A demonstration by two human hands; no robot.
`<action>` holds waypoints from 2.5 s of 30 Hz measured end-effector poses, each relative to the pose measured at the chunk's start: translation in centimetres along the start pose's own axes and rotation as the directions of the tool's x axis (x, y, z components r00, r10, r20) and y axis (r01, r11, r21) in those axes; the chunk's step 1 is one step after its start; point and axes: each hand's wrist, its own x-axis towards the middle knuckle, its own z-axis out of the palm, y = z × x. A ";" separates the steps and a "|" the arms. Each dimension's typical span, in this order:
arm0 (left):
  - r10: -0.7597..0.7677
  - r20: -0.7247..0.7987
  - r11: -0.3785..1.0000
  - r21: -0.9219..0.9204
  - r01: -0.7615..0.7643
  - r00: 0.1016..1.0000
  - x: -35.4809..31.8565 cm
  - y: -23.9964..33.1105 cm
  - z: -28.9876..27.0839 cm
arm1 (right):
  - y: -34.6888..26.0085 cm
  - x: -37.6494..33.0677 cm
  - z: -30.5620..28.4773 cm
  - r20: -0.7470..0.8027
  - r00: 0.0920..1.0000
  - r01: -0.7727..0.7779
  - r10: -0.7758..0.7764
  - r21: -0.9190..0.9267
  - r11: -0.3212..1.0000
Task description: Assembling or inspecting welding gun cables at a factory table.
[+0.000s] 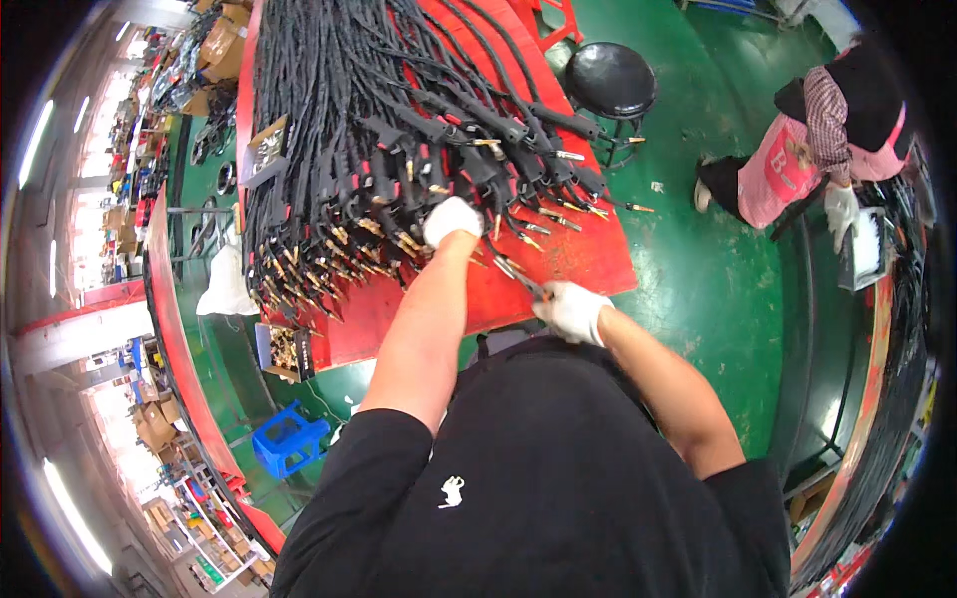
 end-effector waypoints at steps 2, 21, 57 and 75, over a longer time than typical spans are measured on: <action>-0.039 0.011 0.999 0.002 0.039 0.999 -0.4 0.2 -0.4 | 4.7 -0.5 -0.6 -0.212 0.954 0.147 -0.213 -0.292 0.945; -0.091 0.360 -0.256 -0.909 0.328 0.928 -10.6 -3.6 1.6 | 5.2 1.4 -1.5 -0.279 0.924 0.126 -0.262 -0.425 0.897; -0.910 0.167 0.050 -0.865 0.499 0.380 -32.1 -37.7 19.4 | 7.2 4.9 -6.2 -0.337 0.938 0.036 -0.076 -0.123 0.992; -0.107 -0.595 0.479 -0.732 -0.483 0.796 -3.5 -11.0 -1.6 | -7.4 5.7 -5.5 -0.244 0.952 0.220 -0.182 0.139 0.966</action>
